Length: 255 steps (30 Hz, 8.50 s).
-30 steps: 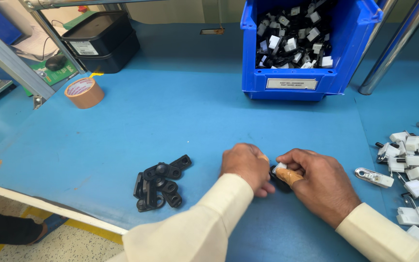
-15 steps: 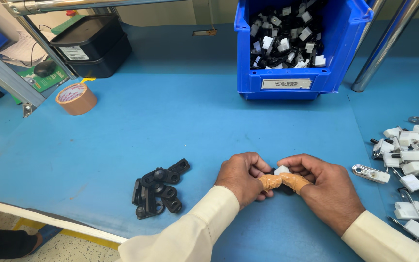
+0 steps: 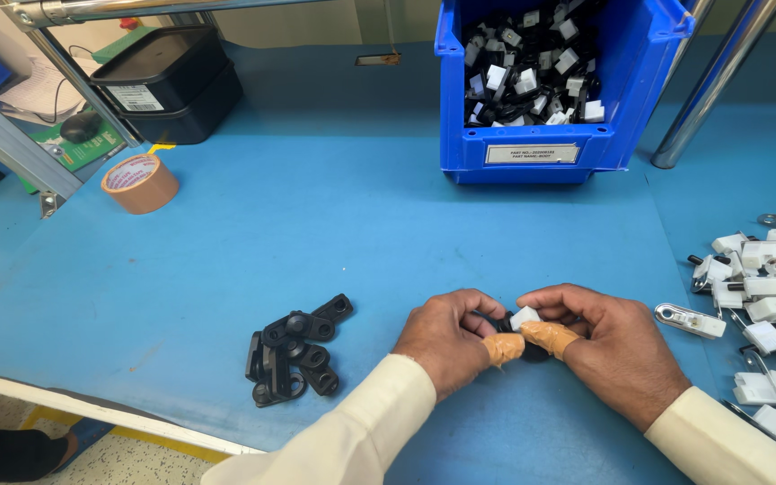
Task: The person repeatedly picks up small black plastic housings and white plastic inserts from a blue workbench, aligns them, and presses them together by hand. The assembled units are placed into a blue bin. The person continues this cycle for multiple units throughout the clip.
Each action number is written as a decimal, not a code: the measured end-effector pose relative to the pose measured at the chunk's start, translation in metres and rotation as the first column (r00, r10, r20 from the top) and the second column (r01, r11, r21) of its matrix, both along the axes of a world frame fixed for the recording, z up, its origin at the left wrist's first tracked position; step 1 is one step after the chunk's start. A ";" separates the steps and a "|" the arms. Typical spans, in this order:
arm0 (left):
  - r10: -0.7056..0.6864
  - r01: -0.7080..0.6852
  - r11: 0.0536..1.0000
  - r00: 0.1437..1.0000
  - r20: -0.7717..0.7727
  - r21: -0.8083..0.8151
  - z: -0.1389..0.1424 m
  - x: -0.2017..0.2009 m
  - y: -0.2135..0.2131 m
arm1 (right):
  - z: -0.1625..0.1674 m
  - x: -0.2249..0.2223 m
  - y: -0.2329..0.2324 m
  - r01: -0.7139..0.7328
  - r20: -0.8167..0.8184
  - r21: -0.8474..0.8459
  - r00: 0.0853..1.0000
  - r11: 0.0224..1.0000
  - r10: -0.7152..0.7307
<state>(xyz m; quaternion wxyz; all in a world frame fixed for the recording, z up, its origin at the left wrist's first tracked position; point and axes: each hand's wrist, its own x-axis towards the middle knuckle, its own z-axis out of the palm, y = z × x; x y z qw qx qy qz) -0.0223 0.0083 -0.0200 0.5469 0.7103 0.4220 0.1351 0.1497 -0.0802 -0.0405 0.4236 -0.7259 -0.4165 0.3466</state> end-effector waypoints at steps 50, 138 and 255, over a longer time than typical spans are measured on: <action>0.128 -0.199 0.973 0.886 -0.445 -0.117 0.059 0.036 -0.015 | 0.018 0.006 0.023 -0.171 0.065 -0.128 0.982 0.977 0.180; 0.228 -0.194 0.913 0.972 0.055 -0.360 -0.005 0.005 -0.050 | 0.021 -0.046 -0.015 0.367 -0.152 -0.013 0.919 0.930 -0.365; 0.519 -0.203 0.630 0.828 0.212 -0.750 0.019 0.002 -0.044 | 0.005 -0.033 -0.013 0.420 -0.531 -0.186 0.718 0.888 -0.451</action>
